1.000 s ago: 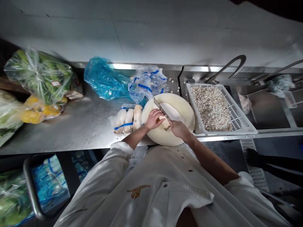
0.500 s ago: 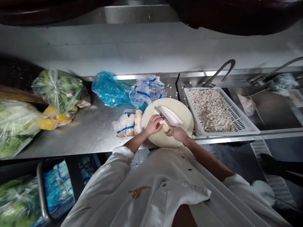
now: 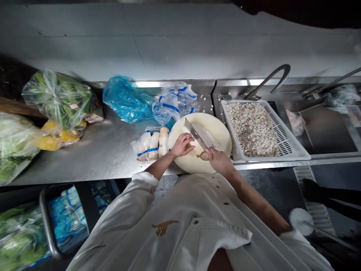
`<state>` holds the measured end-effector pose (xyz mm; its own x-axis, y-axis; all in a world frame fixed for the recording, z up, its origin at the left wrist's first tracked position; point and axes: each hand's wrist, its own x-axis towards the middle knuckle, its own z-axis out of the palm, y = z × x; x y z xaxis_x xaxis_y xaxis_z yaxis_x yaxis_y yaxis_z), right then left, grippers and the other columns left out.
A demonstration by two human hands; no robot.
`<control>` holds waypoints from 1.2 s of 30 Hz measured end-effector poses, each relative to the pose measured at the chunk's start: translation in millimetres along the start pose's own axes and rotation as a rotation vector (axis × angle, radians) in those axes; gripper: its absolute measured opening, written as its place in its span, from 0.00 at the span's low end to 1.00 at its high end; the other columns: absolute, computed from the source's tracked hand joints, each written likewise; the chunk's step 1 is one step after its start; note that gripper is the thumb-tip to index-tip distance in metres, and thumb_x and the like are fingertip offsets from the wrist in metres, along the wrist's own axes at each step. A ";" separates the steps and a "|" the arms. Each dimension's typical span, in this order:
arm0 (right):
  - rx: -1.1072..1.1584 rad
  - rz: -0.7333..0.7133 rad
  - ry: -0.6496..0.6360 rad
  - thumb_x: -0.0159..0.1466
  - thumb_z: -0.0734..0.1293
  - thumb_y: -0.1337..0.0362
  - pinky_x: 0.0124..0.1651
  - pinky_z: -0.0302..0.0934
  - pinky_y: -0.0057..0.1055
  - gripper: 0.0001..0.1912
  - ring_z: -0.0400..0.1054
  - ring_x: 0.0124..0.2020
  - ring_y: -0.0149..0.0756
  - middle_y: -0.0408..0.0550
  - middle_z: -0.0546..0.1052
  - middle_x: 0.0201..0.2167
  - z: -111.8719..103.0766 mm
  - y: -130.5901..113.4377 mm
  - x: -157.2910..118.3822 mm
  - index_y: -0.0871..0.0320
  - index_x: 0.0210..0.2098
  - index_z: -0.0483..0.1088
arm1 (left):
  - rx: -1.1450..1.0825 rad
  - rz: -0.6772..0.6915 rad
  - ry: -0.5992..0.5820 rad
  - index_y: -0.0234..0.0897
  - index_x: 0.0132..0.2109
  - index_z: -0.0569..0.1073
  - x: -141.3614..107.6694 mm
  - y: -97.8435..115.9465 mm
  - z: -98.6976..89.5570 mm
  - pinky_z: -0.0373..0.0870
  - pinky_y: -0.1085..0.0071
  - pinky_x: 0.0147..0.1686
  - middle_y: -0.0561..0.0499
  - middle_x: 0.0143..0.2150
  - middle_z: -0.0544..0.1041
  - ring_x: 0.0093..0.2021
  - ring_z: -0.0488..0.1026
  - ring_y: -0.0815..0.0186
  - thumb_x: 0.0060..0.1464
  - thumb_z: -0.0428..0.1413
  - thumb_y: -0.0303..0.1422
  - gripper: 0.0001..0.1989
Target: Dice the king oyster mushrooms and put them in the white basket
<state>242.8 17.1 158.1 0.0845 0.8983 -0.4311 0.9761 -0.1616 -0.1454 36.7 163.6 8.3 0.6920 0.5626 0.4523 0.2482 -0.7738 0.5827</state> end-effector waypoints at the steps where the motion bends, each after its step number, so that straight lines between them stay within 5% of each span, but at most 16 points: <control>1: 0.014 0.013 0.019 0.81 0.46 0.52 0.40 0.60 0.32 0.28 0.78 0.40 0.43 0.57 0.81 0.40 -2.2 -2.2 -3.2 0.59 0.56 0.71 | -0.001 -0.004 0.003 0.40 0.57 0.75 0.3 -0.1 -0.2 0.67 0.47 0.67 0.40 0.59 0.74 0.64 0.69 0.51 0.66 0.60 0.48 0.21; 6: 0.074 0.061 0.032 0.80 0.49 0.49 0.37 0.60 0.31 0.27 0.78 0.35 0.43 0.55 0.82 0.35 -4.8 -6.6 -9.5 0.58 0.55 0.72 | -0.021 -0.017 -0.027 0.41 0.58 0.75 1.4 -1.1 0.0 0.66 0.44 0.68 0.40 0.58 0.74 0.64 0.70 0.51 0.66 0.59 0.49 0.21; 15: 0.104 0.130 -0.115 0.81 0.51 0.53 0.46 0.63 0.31 0.25 0.79 0.46 0.44 0.60 0.83 0.43 18.9 -22.4 40.9 0.62 0.54 0.74 | -0.051 -0.020 -0.002 0.41 0.55 0.77 0.0 -6.1 2.6 0.67 0.45 0.68 0.41 0.60 0.75 0.65 0.69 0.49 0.66 0.60 0.51 0.21; 22: 0.078 0.103 -0.105 0.81 0.51 0.56 0.45 0.63 0.31 0.23 0.79 0.47 0.44 0.59 0.83 0.45 28.0 -16.1 38.2 0.62 0.58 0.69 | -0.046 -0.027 0.001 0.42 0.53 0.78 -1.7 -5.9 1.2 0.67 0.46 0.68 0.42 0.58 0.76 0.65 0.69 0.51 0.66 0.59 0.52 0.20; 29: -0.014 -0.054 0.006 0.80 0.49 0.57 0.41 0.60 0.32 0.23 0.77 0.41 0.43 0.59 0.81 0.46 5.5 -3.6 17.9 0.60 0.55 0.71 | -0.020 -0.016 -0.006 0.43 0.53 0.79 -4.0 -4.0 0.0 0.68 0.47 0.68 0.43 0.56 0.77 0.64 0.70 0.53 0.66 0.60 0.50 0.19; 36: 0.048 0.000 0.025 0.80 0.50 0.53 0.36 0.57 0.31 0.24 0.77 0.35 0.42 0.56 0.81 0.35 8.5 -1.4 -3.4 0.59 0.52 0.72 | -0.043 -0.042 -0.007 0.44 0.53 0.79 -4.9 -5.6 3.3 0.69 0.46 0.67 0.43 0.56 0.77 0.63 0.71 0.52 0.66 0.60 0.51 0.19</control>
<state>239.5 10.8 152.2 0.0902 0.9083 -0.4086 0.9653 -0.1806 -0.1884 34.1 164.3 0.6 0.6868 0.5917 0.4222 0.2476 -0.7365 0.6294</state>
